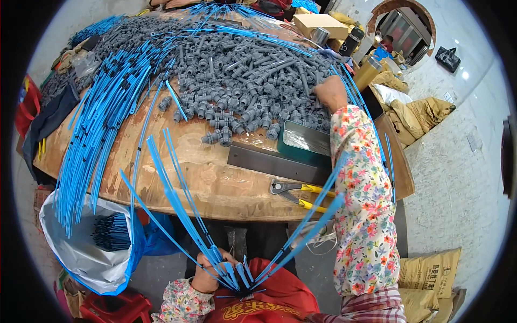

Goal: Bundling blue wires and attaching components using hand tools on a production line.

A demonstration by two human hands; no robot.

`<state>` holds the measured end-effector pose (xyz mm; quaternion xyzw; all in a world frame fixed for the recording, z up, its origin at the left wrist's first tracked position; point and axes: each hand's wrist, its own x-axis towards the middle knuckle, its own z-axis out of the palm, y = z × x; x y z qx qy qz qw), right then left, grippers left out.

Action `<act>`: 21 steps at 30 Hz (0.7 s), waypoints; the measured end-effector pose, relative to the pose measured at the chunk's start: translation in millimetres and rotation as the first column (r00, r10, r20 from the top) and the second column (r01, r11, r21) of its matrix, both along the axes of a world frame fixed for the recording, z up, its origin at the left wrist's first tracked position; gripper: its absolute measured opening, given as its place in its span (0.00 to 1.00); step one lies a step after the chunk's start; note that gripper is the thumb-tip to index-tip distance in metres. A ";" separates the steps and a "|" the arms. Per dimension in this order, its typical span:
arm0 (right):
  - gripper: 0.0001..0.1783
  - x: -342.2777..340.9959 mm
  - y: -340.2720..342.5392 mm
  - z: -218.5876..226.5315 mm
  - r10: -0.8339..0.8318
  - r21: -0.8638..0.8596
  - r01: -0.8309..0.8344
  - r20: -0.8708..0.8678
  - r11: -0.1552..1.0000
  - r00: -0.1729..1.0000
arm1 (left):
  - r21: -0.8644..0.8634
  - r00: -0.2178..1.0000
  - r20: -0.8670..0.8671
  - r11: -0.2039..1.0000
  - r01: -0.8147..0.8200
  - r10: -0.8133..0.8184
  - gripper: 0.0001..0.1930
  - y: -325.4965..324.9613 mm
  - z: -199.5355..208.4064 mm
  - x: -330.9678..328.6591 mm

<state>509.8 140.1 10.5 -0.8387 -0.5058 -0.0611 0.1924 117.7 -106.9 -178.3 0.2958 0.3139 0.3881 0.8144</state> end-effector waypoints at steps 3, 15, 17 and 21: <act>0.14 -2.2 -18.2 13.0 0.132 0.068 -0.130 -0.028 0.989 0.991 | -0.090 0.994 0.095 0.995 -0.048 0.056 0.13 -4.2 -7.3 -5.7; 0.07 -167.3 -259.7 -44.0 0.369 0.465 -0.248 -0.861 0.850 -0.349 | 0.382 0.549 0.716 0.900 0.210 -0.432 0.23 26.0 -89.3 -22.7; 0.08 -188.4 -280.7 -92.2 0.318 0.446 -0.208 -0.833 0.871 -0.453 | 0.428 0.512 0.717 0.878 0.213 -0.474 0.21 32.5 -57.5 -5.0; 0.10 -233.1 -318.7 -146.5 0.310 0.429 -0.128 -0.800 0.894 -0.514 | 0.468 0.472 0.679 0.827 0.312 -0.562 0.15 21.6 -27.6 -10.8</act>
